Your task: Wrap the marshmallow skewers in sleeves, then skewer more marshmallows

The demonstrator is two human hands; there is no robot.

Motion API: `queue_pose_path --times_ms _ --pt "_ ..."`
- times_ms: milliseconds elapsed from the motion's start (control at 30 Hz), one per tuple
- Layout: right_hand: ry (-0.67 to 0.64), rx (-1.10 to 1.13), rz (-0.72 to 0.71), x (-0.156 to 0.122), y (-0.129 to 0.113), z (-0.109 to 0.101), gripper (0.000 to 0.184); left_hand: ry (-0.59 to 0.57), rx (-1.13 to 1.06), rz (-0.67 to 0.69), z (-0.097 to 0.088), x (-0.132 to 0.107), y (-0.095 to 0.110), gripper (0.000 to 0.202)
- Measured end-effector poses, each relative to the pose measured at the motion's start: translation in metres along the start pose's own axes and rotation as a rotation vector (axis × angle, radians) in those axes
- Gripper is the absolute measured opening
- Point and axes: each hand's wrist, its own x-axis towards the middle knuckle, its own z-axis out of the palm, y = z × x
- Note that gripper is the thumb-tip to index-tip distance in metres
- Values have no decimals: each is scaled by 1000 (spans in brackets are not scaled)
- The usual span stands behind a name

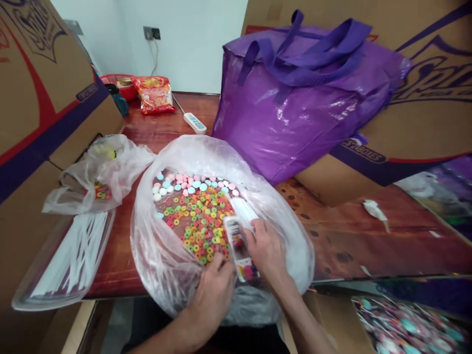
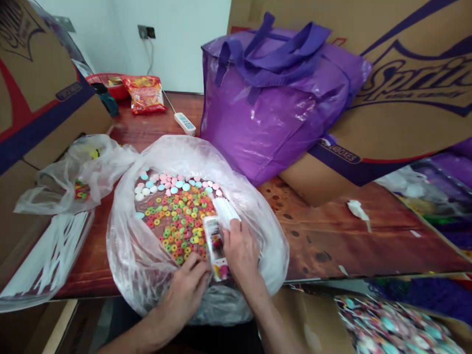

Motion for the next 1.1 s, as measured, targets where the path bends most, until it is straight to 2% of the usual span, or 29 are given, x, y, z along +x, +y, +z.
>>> queue_pose_path --times_ms 133,267,367,467,567,633,767,867,967,1000,1100 --pt "44 -206 23 9 2 17 18 -55 -155 -98 12 4 15 24" --pt "156 -188 -25 2 4 26 26 -102 -280 -114 22 -1 25 26" --pt "192 -144 -51 -6 11 25 29 -137 -354 -149 22 -5 27 27" --pt "171 -89 -57 -9 17 21 31 -144 -413 -142 8 -2 26 24" --pt "128 -8 -30 -8 22 18 32 -136 -389 -93 -17 9 19 15" --pt "81 56 -7 -5 24 15 33 -95 -321 -48 -38 21 7 12" --pt "-28 139 20 1 27 7 32 101 -27 43 -81 63 -34 18" --pt "-53 97 52 6 26 -2 31 211 312 -7 -112 111 -66 21" --pt "-59 83 29 17 18 -11 30 146 421 -131 -133 162 -87 23" --pt "-63 109 -10 24 14 -13 29 132 403 -194 -139 178 -91 21" --pt "-98 258 -209 56 -8 -14 27 107 342 -252 -150 223 -96 23"
